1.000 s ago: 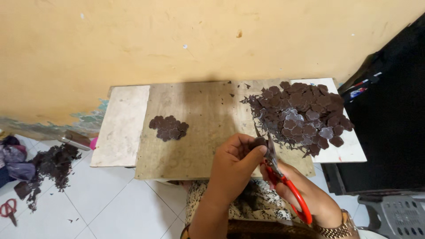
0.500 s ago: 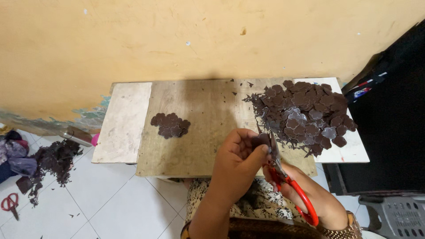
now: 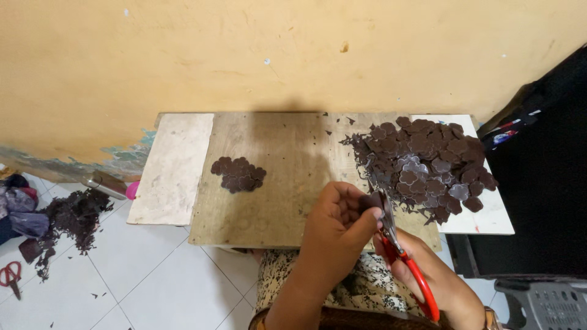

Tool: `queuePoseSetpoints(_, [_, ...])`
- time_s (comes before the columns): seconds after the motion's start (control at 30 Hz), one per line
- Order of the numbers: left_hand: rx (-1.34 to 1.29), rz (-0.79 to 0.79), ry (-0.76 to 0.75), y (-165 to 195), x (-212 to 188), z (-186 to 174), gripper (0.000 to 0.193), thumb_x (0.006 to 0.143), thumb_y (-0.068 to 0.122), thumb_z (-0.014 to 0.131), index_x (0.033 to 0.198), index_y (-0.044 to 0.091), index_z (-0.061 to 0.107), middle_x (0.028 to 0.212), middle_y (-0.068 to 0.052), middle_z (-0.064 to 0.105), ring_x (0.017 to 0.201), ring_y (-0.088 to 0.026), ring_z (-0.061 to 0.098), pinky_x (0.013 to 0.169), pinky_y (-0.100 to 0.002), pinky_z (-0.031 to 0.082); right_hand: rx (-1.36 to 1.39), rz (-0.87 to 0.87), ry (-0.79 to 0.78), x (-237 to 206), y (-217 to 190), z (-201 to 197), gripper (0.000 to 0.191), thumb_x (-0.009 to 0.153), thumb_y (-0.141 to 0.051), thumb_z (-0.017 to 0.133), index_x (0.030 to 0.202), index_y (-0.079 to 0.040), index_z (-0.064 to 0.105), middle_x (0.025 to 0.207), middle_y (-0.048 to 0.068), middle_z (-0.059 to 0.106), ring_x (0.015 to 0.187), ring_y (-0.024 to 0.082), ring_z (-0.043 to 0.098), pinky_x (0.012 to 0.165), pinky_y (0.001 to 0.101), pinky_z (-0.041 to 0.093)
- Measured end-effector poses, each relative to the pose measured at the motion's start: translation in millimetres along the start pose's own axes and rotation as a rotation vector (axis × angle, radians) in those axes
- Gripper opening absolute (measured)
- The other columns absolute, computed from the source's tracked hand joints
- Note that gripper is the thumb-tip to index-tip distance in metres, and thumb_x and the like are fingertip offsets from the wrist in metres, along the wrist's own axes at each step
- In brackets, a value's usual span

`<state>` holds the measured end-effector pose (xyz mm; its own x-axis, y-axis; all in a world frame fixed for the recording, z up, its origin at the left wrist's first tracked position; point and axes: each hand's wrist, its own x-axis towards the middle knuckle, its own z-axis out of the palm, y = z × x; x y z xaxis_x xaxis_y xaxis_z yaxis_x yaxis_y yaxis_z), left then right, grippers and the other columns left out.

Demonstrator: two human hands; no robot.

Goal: The person uses red-handled scissors to cut small dark brown flower-shaped pieces from a larger sheet of material. The cut pieces are placed on a wooden board, and the process is repeated continuously throughout the clip.

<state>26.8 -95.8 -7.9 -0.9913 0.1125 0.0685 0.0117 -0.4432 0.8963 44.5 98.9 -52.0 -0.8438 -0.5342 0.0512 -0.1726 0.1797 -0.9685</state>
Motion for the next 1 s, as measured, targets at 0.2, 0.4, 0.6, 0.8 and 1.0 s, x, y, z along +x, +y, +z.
queuePoseSetpoints(0.2, [0.07,-0.057,0.016,103,1,19,0.024,0.092,-0.002,0.068,0.11,0.0,0.052,0.092,-0.006,0.067,0.081,-0.009,0.064,0.071,-0.023,0.055,-0.072,-0.059,0.048,22,-92,1,0.074,0.095,-0.072,0.043,0.113,-0.001,0.058,0.082,0.003,0.055,0.073,0.016,0.051,0.064,0.03,0.045])
queuePoseSetpoints(0.4, [-0.01,-0.041,0.05,138,7,32,0.027,0.091,-0.002,0.069,0.11,0.0,0.051,0.092,-0.007,0.066,0.08,-0.01,0.065,0.071,-0.023,0.054,-0.031,-0.041,0.074,29,-122,-1,0.071,0.095,-0.073,0.044,0.094,-0.003,0.057,0.076,0.003,0.05,0.068,0.016,0.047,0.06,0.0307,0.043])
queuePoseSetpoints(0.6, [-0.042,-0.02,0.04,109,11,30,0.027,0.091,-0.002,0.069,0.111,-0.001,0.051,0.093,-0.008,0.067,0.081,-0.011,0.066,0.073,-0.024,0.056,0.038,0.017,0.046,19,-102,-8,0.072,0.092,-0.072,0.048,0.101,-0.001,0.058,0.078,0.005,0.05,0.071,0.016,0.04,0.061,0.0307,0.043])
queuePoseSetpoints(0.8, [-0.039,-0.066,0.051,51,19,20,0.029,0.09,-0.001,0.07,0.111,0.0,0.051,0.091,-0.01,0.067,0.078,-0.012,0.067,0.07,-0.024,0.055,0.191,0.035,-0.023,10,-62,-12,0.088,0.091,-0.074,0.051,0.136,0.002,0.051,0.096,0.007,0.051,0.084,0.018,0.045,0.076,0.0305,0.044])
queuePoseSetpoints(1.0, [-0.033,-0.008,0.044,28,19,19,0.029,0.091,-0.001,0.071,0.111,0.0,0.05,0.093,-0.009,0.067,0.08,-0.012,0.066,0.072,-0.024,0.057,0.109,0.074,0.012,6,-32,-18,0.082,0.091,-0.078,0.044,0.115,-0.001,0.055,0.085,0.004,0.05,0.078,0.015,0.042,0.067,0.0297,0.044])
